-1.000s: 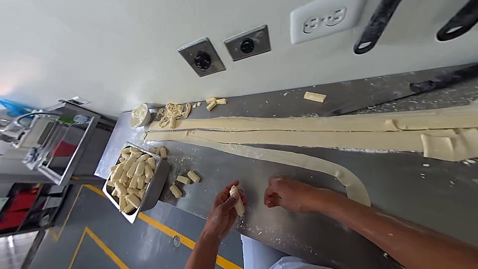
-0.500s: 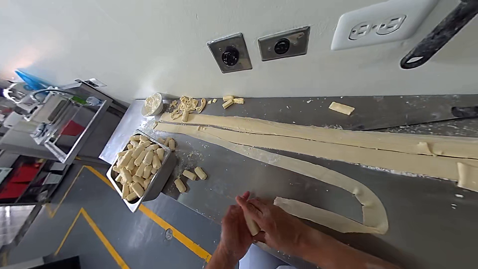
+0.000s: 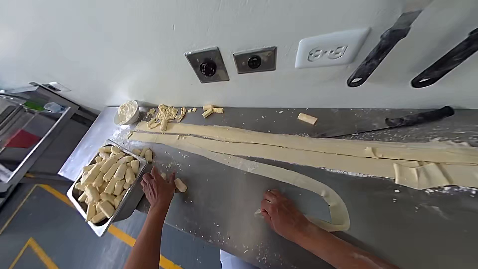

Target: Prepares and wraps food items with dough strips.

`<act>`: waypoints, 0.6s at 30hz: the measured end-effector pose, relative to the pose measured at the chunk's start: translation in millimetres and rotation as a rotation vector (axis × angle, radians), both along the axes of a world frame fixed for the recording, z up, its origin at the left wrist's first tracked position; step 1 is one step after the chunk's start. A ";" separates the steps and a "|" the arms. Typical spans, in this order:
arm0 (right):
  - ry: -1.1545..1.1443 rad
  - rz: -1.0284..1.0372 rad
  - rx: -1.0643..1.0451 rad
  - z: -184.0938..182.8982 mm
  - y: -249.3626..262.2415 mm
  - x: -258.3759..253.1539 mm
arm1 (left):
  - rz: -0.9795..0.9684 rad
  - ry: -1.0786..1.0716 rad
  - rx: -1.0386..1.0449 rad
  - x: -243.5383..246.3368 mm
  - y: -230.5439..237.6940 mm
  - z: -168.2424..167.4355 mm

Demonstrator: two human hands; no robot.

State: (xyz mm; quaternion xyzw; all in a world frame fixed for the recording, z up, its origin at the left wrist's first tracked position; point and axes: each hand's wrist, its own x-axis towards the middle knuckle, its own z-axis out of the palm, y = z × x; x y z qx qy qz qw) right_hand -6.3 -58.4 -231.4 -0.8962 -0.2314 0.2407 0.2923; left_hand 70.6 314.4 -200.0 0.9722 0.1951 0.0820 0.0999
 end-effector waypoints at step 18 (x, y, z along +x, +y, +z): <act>-0.089 -0.114 0.475 98.9 -12.0 39.4 | -0.422 -0.193 -1.572 -149.2 -246.5 36.3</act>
